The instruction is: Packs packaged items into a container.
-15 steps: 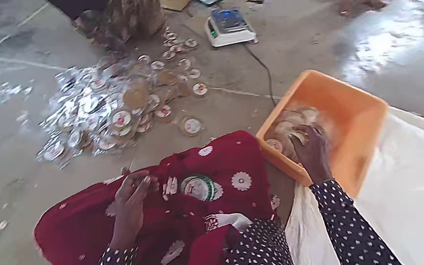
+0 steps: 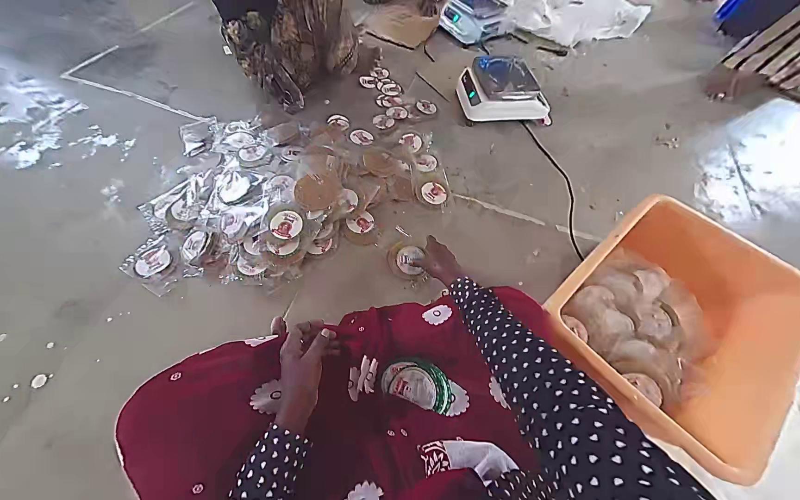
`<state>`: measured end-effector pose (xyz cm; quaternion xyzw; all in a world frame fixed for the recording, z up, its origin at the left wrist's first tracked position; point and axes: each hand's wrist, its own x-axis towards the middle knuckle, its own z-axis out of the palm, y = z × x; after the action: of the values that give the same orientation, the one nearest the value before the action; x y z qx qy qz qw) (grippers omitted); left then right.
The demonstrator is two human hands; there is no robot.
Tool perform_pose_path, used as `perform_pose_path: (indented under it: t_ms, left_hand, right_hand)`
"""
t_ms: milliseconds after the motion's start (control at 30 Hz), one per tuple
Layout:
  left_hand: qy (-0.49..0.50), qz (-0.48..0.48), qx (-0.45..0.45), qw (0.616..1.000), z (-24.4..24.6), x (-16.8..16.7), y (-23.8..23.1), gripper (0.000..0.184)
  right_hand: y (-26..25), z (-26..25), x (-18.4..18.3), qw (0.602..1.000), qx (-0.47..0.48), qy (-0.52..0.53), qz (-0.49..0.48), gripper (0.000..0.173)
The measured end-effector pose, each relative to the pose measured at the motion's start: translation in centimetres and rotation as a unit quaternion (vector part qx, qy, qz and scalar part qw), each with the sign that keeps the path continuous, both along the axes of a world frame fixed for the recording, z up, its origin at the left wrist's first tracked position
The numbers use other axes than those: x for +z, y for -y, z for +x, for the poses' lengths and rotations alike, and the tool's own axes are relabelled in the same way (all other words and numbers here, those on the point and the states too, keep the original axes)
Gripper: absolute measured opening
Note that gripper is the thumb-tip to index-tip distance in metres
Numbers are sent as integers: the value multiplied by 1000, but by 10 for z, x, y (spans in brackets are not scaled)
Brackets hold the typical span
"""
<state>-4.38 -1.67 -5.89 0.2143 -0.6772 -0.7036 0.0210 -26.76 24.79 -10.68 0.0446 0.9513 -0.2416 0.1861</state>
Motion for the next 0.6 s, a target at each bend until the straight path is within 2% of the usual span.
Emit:
perform_pose_path:
  t_ms: [67, 100, 133, 167, 200, 233, 267, 300, 333, 367, 433, 500, 600]
  left_hand:
    - [4, 9, 0, 1000, -4, 2, -3, 27]
    - [10, 18, 2, 1000, -7, 1, -5, 28]
    - [18, 27, 6, 999, -10, 1, -6, 29]
    - [26, 37, 6, 999, -13, 2, -8, 30]
    - [33, 49, 7, 998, -15, 2, -9, 30]
    - [37, 61, 7, 997, -18, 2, -10, 30]
    - [39, 70, 7, 997, -21, 1, -11, 30]
    - [40, 74, 5, 996, -21, -1, -11, 31]
    - [39, 73, 2, 997, -21, -3, -11, 33]
    - [39, 71, 0, 997, -20, -4, -11, 33]
    - [38, 65, -3, 997, -20, -4, -10, 32]
    - [41, 62, -1, 997, -19, -4, -11, 30]
    - [45, 64, 4, 997, -17, -5, -10, 24]
  right_hand:
    - [13, 0, -14, 998, 1, -47, 38, 83]
    - [21, 5, -10, 996, 6, -65, 54, 86]
    - [31, 13, 13, 997, 14, -34, 67, 86]
    - [43, 16, 54, 992, 27, 85, 89, 84]
    - [49, 17, 76, 983, 28, 149, 100, 80]
    - [47, 15, 76, 982, 27, 160, 95, 76]
    - [37, 11, 53, 990, 21, 114, 77, 72]
    - [23, 6, 7, 999, 4, 0, 43, 66]
    - [12, -4, -22, 1000, -4, -12, 12, 60]
    - [6, -13, -35, 1000, -8, 10, -21, 54]
    - [2, -21, -40, 993, -17, 43, -105, 43]
    - [3, -19, -39, 984, -23, 43, -169, 40]
    - [17, 0, -6, 955, -62, 28, -290, 43]
